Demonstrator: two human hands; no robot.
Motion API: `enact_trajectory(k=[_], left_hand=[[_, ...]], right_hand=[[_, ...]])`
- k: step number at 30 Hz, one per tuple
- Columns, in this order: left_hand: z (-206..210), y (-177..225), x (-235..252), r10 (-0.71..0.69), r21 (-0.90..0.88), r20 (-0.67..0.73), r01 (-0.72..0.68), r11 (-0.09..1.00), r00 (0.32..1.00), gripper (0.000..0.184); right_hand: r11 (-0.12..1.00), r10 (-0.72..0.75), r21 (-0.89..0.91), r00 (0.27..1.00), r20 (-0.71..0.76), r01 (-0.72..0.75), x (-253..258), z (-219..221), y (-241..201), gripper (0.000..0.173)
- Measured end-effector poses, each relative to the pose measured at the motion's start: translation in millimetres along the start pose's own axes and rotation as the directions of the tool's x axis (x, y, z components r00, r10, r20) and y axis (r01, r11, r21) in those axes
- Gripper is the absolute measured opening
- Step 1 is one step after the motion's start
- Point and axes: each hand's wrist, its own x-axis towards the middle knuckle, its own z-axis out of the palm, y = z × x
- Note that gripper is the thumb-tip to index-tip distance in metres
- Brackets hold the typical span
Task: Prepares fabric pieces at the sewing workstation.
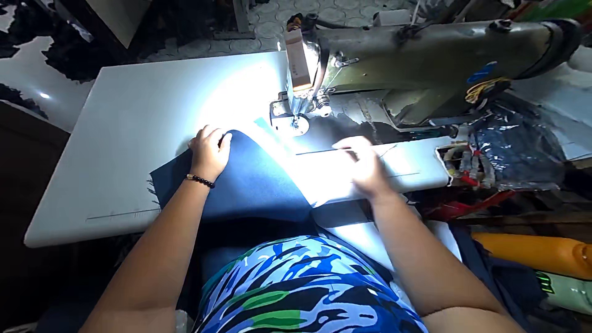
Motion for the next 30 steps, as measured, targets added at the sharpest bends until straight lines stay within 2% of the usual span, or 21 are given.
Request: enact_trajectory(k=[3, 6, 7, 9, 10, 12, 13, 15, 17, 19, 20, 22, 24, 25, 26, 27, 28, 29, 30], left_hand=[[-41.7, 26.8, 6.4, 0.137, -0.079, -0.026, -0.138, 0.987, 0.990, 0.030], [-100.3, 49.7, 7.8, 0.197, -0.079, 0.037, -0.194, 0.978, 0.980, 0.033], [-111.4, 49.9, 7.2, 0.151, -0.076, 0.054, -0.147, 0.986, 0.987, 0.034], [-114.2, 42.9, 6.4, 0.023, -0.056, 0.072, -0.019, 0.998, 0.997, 0.037], [-108.1, 37.6, 6.0, -0.030, -0.047, 0.079, 0.034, 0.998, 0.996, 0.038], [-87.3, 29.0, 5.3, -0.082, -0.019, 0.094, 0.085, 0.996, 0.992, 0.037], [-73.8, 25.5, 5.0, -0.103, 0.002, 0.102, 0.103, 0.995, 0.989, 0.036], [-43.6, 17.2, 3.8, -0.151, 0.034, 0.112, 0.148, 0.988, 0.982, 0.038], [-17.5, 11.0, 2.5, -0.202, 0.063, 0.133, 0.195, 0.979, 0.970, 0.041], [-2.7, 6.4, 2.1, -0.243, 0.085, 0.160, 0.232, 0.969, 0.957, 0.041], [0.5, 6.9, 3.2, -0.256, 0.080, 0.158, 0.246, 0.966, 0.954, 0.040], [2.9, 9.1, 2.4, -0.271, 0.083, 0.161, 0.260, 0.962, 0.949, 0.038], [2.3, 9.8, 1.7, -0.263, 0.080, 0.151, 0.253, 0.964, 0.953, 0.036], [2.4, 8.7, 0.6, -0.255, 0.075, 0.137, 0.247, 0.966, 0.957, 0.034], [2.1, 8.4, -0.3, -0.258, 0.075, 0.131, 0.250, 0.965, 0.957, 0.033], [2.1, 8.6, -0.4, -0.261, 0.083, 0.127, 0.252, 0.964, 0.957, 0.033], [2.4, 8.2, -0.1, -0.260, 0.090, 0.123, 0.250, 0.964, 0.958, 0.032], [2.5, 7.3, -0.4, -0.252, 0.094, 0.118, 0.242, 0.966, 0.960, 0.032], [2.3, 6.5, -1.3, -0.241, 0.093, 0.113, 0.231, 0.969, 0.964, 0.032]], right_hand=[[0.999, 0.000, 0.043, 0.930, 0.366, -0.017, 11.4, 34.0, -45.2, 0.055], [0.992, -0.064, 0.125, 0.807, 0.587, -0.013, 5.2, 53.7, -61.1, 0.052], [0.987, -0.128, 0.158, 0.768, 0.627, 0.036, -0.2, 57.4, -61.7, 0.051], [0.971, -0.180, 0.240, 0.707, 0.684, 0.015, -8.1, 54.7, -62.0, 0.047], [0.962, -0.178, 0.271, 0.727, 0.663, -0.012, -9.2, 48.9, -58.0, 0.042], [0.968, -0.098, 0.252, 0.897, 0.430, -0.015, -6.9, 35.3, -34.5, 0.022], [0.984, -0.049, 0.177, 0.955, 0.292, -0.004, -1.3, 25.2, -12.5, 0.019], [1.000, -0.009, -0.023, 1.000, 0.017, 0.009, 12.5, -11.8, 23.1, 0.020], [0.970, 0.037, -0.233, 0.990, -0.138, -0.069, 15.1, -52.3, 52.9, 0.024], [0.950, 0.076, -0.290, 0.988, -0.138, -0.113, 3.4, -76.8, 72.6, 0.026], [0.952, 0.071, -0.291, 0.994, -0.084, -0.093, -5.3, -80.0, 80.4, 0.031], [0.944, 0.015, -0.331, 0.998, 0.066, 0.008, -24.9, -70.2, 90.3, 0.040], [0.906, -0.088, -0.403, 0.988, 0.124, 0.131, -35.1, -59.6, 91.2, 0.042], [0.924, -0.115, -0.355, 0.989, 0.097, 0.142, -36.4, -58.5, 92.2, 0.038], [0.969, -0.103, -0.223, 0.995, 0.012, 0.103, -37.7, -59.1, 92.4, 0.032], [1.000, -0.019, -0.004, 0.990, -0.140, 0.018, -38.4, -59.9, 90.8, 0.026], [0.969, 0.142, 0.234, 0.946, -0.291, -0.073, -36.1, -62.0, 85.6, 0.030], [0.878, 0.305, 0.464, 0.882, -0.360, -0.114, -32.4, -67.3, 80.5, 0.040], [0.784, 0.409, 0.612, 0.828, -0.383, -0.104, -28.9, -71.6, 78.6, 0.047]])
